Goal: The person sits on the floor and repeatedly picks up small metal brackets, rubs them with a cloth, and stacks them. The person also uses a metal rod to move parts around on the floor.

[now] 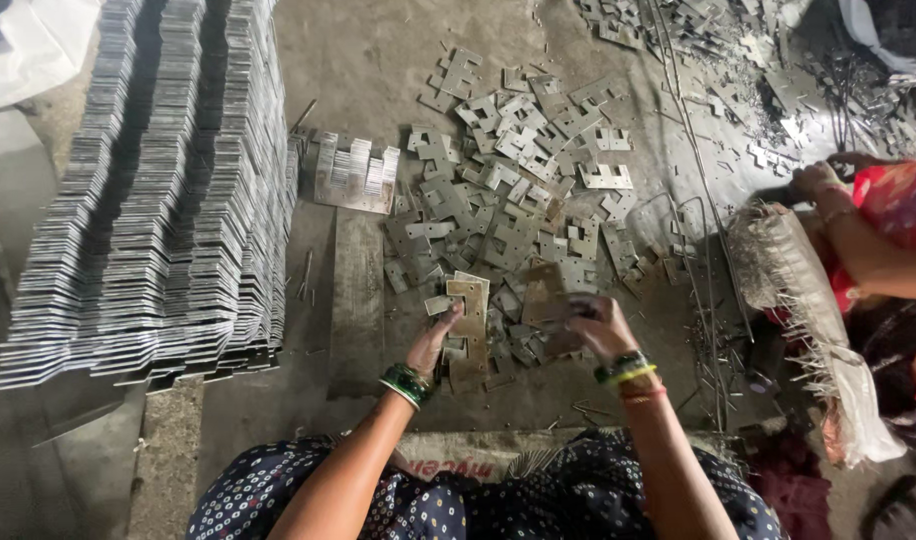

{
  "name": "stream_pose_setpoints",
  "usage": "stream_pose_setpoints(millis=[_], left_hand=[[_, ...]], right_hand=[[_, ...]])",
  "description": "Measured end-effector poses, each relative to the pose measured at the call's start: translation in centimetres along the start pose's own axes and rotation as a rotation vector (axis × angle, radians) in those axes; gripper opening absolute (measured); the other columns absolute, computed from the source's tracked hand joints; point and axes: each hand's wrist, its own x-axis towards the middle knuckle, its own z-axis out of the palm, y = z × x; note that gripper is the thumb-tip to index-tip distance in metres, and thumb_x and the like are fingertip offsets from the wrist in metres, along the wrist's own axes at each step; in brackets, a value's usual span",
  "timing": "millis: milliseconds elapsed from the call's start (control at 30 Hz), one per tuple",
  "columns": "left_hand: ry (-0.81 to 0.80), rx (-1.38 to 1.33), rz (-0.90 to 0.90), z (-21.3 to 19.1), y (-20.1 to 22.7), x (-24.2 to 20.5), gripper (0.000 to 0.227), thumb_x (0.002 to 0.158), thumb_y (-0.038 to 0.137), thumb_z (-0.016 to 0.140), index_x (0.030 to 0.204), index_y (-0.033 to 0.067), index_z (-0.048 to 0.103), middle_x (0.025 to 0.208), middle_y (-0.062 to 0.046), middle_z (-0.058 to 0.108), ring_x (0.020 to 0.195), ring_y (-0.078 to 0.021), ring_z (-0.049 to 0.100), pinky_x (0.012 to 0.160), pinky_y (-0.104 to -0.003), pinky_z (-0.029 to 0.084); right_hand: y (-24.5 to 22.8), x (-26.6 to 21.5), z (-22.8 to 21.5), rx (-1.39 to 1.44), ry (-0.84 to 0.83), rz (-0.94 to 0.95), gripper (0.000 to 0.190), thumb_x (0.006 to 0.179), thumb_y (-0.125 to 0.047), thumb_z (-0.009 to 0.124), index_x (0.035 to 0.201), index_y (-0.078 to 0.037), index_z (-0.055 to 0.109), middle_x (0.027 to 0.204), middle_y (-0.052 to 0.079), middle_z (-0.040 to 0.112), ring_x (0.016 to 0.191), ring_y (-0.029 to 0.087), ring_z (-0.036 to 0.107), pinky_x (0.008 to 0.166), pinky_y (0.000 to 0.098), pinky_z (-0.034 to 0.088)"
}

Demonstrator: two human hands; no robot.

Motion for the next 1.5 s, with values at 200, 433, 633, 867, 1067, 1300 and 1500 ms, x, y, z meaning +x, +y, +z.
stream_pose_setpoints(millis=[200, 433, 633, 867, 1067, 1300, 1500], left_hand=[[0.185, -0.178, -0.077, 1.0, 1.6, -0.4, 0.094, 0.092, 0.073, 0.04, 0.163, 0.0149, 0.017, 0.172, 0.001, 0.013, 0.159, -0.0157, 0.012, 0.126, -0.038, 0.009], [0.187, -0.263, -0.103, 1.7, 3.9, -1.8, 0.087, 0.094, 0.063, 0.048, 0.162, 0.0134, 0.026, 0.171, 0.0, 0.025, 0.156, -0.0142, 0.022, 0.124, -0.035, 0.015], [0.106, -0.252, 0.032, 1.3, 2.8, -0.9, 0.085, 0.097, 0.06, 0.055, 0.159, 0.0028, 0.038, 0.169, -0.011, 0.035, 0.157, -0.0223, 0.029, 0.127, -0.038, 0.019], [0.229, -0.16, 0.042, 0.5, 0.1, 0.0, 0.083, 0.099, 0.065, 0.029, 0.163, 0.0134, 0.013, 0.173, -0.001, 0.007, 0.159, -0.0163, 0.005, 0.126, -0.036, 0.004], [0.113, -0.045, 0.207, -1.6, -4.3, 1.9, 0.077, 0.104, 0.058, 0.032, 0.161, 0.0079, 0.023, 0.173, -0.005, 0.015, 0.16, -0.0171, 0.011, 0.129, -0.034, 0.009], [0.015, -0.162, 0.14, -1.4, -4.9, 2.6, 0.067, 0.103, 0.049, 0.047, 0.15, 0.0025, 0.049, 0.162, -0.01, 0.043, 0.153, -0.0208, 0.034, 0.126, -0.035, 0.021], [-0.03, -0.104, 0.108, -1.4, -3.2, 1.4, 0.071, 0.099, 0.056, 0.052, 0.146, 0.0037, 0.057, 0.156, -0.008, 0.054, 0.149, -0.0191, 0.043, 0.124, -0.033, 0.025]], right_hand=[[1.7, 3.9, 4.5, -0.114, 0.064, 0.013, 0.039, 0.083, -0.016, 0.072, 0.122, -0.011, 0.067, 0.111, 0.007, 0.074, 0.093, 0.017, 0.073, 0.077, 0.0309, 0.061], [5.2, 9.2, 9.1, -0.794, 0.398, -0.112, 0.02, 0.093, -0.028, 0.063, 0.102, -0.014, 0.073, 0.097, 0.012, 0.07, 0.084, 0.03, 0.067, 0.068, 0.043, 0.056], [-1.9, 2.0, 6.8, -0.521, 0.333, -0.084, 0.038, 0.088, -0.016, 0.06, 0.125, -0.008, 0.061, 0.114, 0.016, 0.068, 0.098, 0.033, 0.067, 0.08, 0.0458, 0.057], [-4.7, -2.3, 6.5, -0.676, 0.434, -0.723, 0.059, 0.085, -0.015, 0.066, 0.14, -0.001, 0.05, 0.138, 0.025, 0.061, 0.123, 0.039, 0.061, 0.098, 0.0479, 0.056], [-0.3, 4.1, 8.3, -0.788, 0.097, -0.053, 0.071, 0.082, -0.034, 0.077, 0.136, -0.001, 0.046, 0.123, 0.025, 0.06, 0.111, 0.043, 0.062, 0.089, 0.0504, 0.056], [-0.5, 2.5, 8.8, -0.905, 0.132, -0.042, 0.066, 0.071, -0.029, 0.081, 0.125, -0.002, 0.054, 0.115, 0.022, 0.065, 0.101, 0.036, 0.068, 0.08, 0.045, 0.06], [-4.0, 0.9, 4.2, -0.375, 0.086, 0.157, 0.052, 0.075, -0.023, 0.08, 0.121, -0.004, 0.065, 0.104, 0.016, 0.075, 0.083, 0.024, 0.075, 0.068, 0.0341, 0.064]])
